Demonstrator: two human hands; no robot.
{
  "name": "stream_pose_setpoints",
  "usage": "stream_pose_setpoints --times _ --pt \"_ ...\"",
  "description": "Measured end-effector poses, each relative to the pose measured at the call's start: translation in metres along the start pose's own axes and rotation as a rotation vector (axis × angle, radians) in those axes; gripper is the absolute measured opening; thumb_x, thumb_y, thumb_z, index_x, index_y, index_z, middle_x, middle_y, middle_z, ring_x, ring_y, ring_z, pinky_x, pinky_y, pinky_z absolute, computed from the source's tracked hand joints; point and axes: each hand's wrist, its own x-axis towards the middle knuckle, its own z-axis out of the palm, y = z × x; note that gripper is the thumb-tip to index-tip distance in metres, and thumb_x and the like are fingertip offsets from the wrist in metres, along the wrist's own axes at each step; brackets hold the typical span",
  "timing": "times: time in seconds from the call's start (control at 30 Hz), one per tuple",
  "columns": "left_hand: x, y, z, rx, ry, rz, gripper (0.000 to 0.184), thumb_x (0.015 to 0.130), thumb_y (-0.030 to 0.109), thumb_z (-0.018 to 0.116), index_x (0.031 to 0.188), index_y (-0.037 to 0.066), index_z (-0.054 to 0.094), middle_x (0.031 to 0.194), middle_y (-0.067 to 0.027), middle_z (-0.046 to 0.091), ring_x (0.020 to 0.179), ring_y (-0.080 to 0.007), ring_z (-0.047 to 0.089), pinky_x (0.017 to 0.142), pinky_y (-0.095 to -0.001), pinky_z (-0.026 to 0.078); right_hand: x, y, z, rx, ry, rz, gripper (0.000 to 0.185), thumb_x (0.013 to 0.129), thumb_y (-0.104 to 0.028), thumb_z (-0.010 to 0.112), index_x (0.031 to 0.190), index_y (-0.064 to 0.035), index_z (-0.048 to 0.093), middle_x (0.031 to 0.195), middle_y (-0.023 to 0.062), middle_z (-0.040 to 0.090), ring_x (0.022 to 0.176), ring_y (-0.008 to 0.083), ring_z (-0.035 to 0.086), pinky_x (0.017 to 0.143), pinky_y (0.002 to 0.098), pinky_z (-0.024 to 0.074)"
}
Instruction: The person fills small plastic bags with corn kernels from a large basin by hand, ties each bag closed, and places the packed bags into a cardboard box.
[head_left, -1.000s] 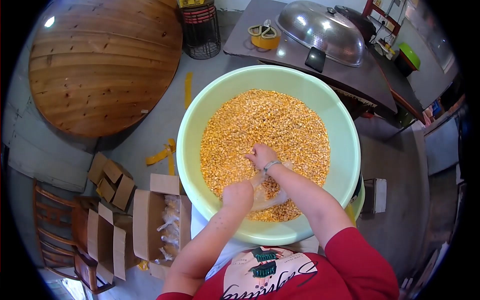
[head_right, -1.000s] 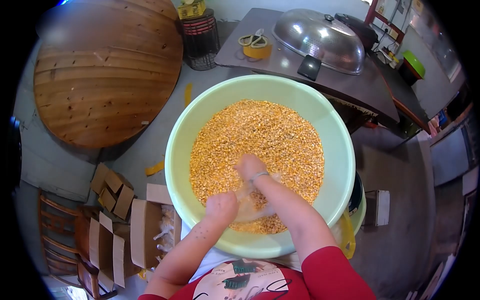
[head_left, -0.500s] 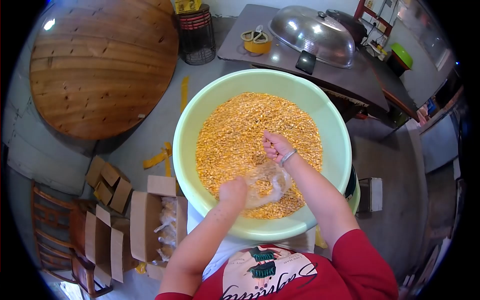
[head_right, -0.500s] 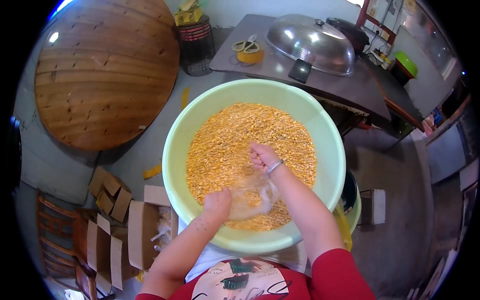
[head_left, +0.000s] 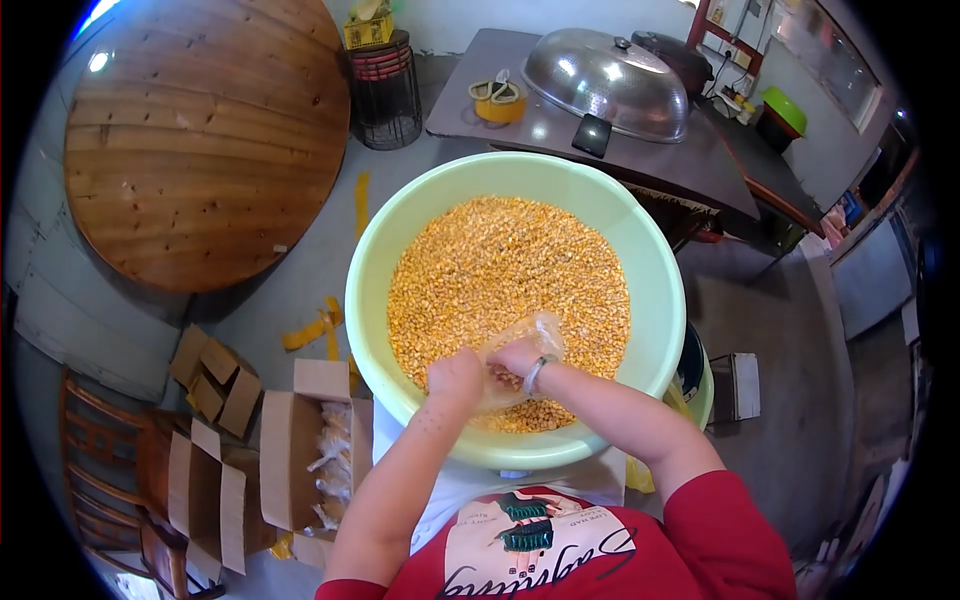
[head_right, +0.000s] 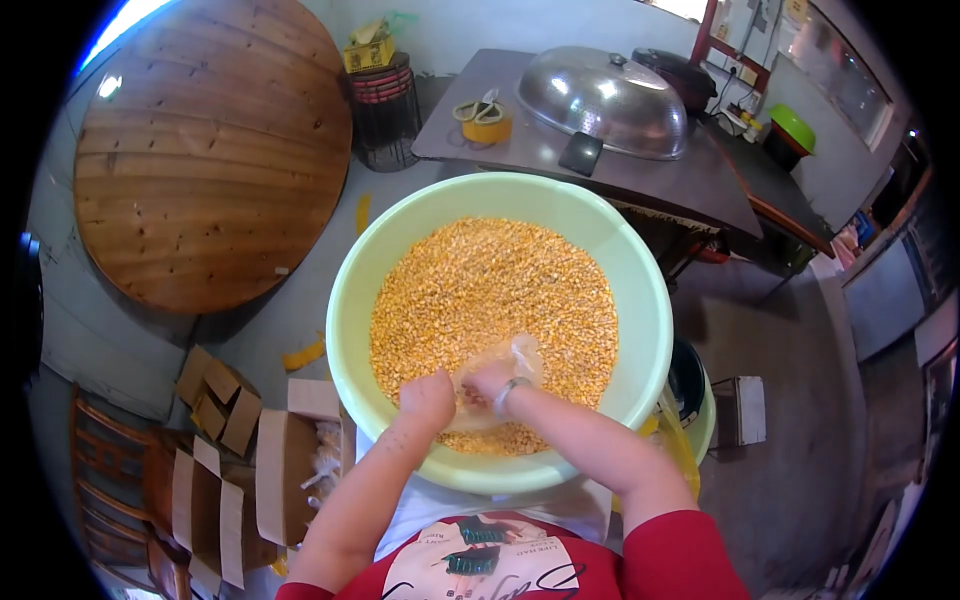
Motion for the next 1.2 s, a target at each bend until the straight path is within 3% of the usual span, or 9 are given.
stream_pose_setpoints --times 0.13,0.23,0.33,0.47,0.57,0.7,0.93,0.97,1.2 --pt "-0.003 -0.001 -0.003 0.028 -0.031 0.003 0.017 0.080 0.014 0.051 0.092 0.004 0.056 0.086 -0.0131 0.065 0.082 -0.0247 0.064 0.070 -0.0333 0.051 0.015 0.029 -0.004 -0.416 -0.025 -0.384 0.020 0.075 -0.010 0.054 0.089 -0.0010 0.064 0.081 0.0145 0.065 0.072 0.0241 0.062 0.065 0.0356 0.0481" --pt "-0.002 -0.003 0.001 -0.001 -0.008 0.018 0.014 0.078 0.011 0.049 0.089 0.005 0.056 0.081 -0.0143 0.064 0.079 -0.0278 0.063 0.067 -0.0379 0.050 0.001 0.035 -0.009 -0.560 0.024 -0.543 0.023 0.075 -0.009 0.053 0.094 -0.0042 0.064 0.086 0.0169 0.064 0.081 0.0260 0.062 0.073 0.0365 0.0462" --pt "-0.002 -0.002 -0.003 0.016 -0.049 0.030 0.014 0.077 0.012 0.050 0.089 0.006 0.056 0.082 -0.0143 0.064 0.079 -0.0275 0.063 0.067 -0.0374 0.050 -0.026 0.034 -0.006 -1.029 -0.192 -0.459 0.023 0.076 -0.010 0.050 0.094 -0.0048 0.064 0.085 0.0187 0.063 0.080 0.0281 0.062 0.073 0.0384 0.0464" --pt "-0.003 0.000 -0.005 0.042 -0.051 0.029 0.015 0.076 0.012 0.051 0.089 0.006 0.056 0.082 -0.0139 0.064 0.079 -0.0267 0.063 0.067 -0.0367 0.050 -0.034 0.032 -0.009 -1.001 -0.218 -0.433 0.022 0.077 -0.012 0.048 0.090 -0.0080 0.065 0.083 0.0158 0.064 0.080 0.0288 0.061 0.072 0.0377 0.0467" --pt "-0.002 -0.002 -0.007 0.033 -0.052 0.051 0.015 0.075 0.011 0.052 0.089 0.006 0.056 0.079 -0.0131 0.064 0.076 -0.0264 0.064 0.065 -0.0364 0.050 -0.031 -0.007 -0.028 -0.615 -0.176 -0.629 0.020 0.077 -0.012 0.049 0.087 -0.0083 0.066 0.082 0.0131 0.065 0.079 0.0249 0.062 0.070 0.0350 0.0482" --pt "-0.004 0.000 -0.010 0.018 -0.078 0.080 0.014 0.074 0.011 0.052 0.086 0.005 0.056 0.075 -0.0116 0.064 0.071 -0.0259 0.064 0.061 -0.0361 0.050 0.001 -0.062 -0.045 -0.322 0.021 -0.481 0.019 0.074 -0.011 0.055 0.089 -0.0095 0.067 0.079 0.0090 0.065 0.075 0.0209 0.063 0.067 0.0318 0.0500" --pt "-0.002 -0.005 0.000 0.039 0.062 0.126 0.009 0.073 0.010 0.053 0.079 0.007 0.058 0.070 -0.0091 0.064 0.067 -0.0224 0.064 0.057 -0.0330 0.050 0.091 -0.053 -0.001 -0.775 0.304 -0.622 0.038 0.071 -0.026 0.063 0.102 -0.0052 0.060 0.096 0.0176 0.062 0.088 0.0290 0.059 0.080 0.0358 0.0467" --pt "-0.002 -0.005 -0.001 0.049 0.065 0.136 0.009 0.073 0.010 0.053 0.079 0.007 0.058 0.070 -0.0089 0.064 0.066 -0.0219 0.065 0.056 -0.0327 0.050 0.092 -0.054 0.002 -0.887 0.208 -0.542 0.045 0.071 -0.030 0.064 0.108 -0.0061 0.056 0.101 0.0186 0.059 0.092 0.0322 0.057 0.084 0.0380 0.0444" --pt "-0.005 -0.006 -0.003 0.056 0.090 0.192 0.007 0.072 0.011 0.054 0.074 0.009 0.060 0.068 -0.0083 0.064 0.064 -0.0206 0.064 0.054 -0.0319 0.050 0.082 -0.056 0.024 -1.031 0.252 -0.482 0.041 0.076 -0.039 0.060 0.098 -0.0052 0.059 0.098 0.0186 0.057 0.092 0.0336 0.056 0.082 0.0390 0.0448"
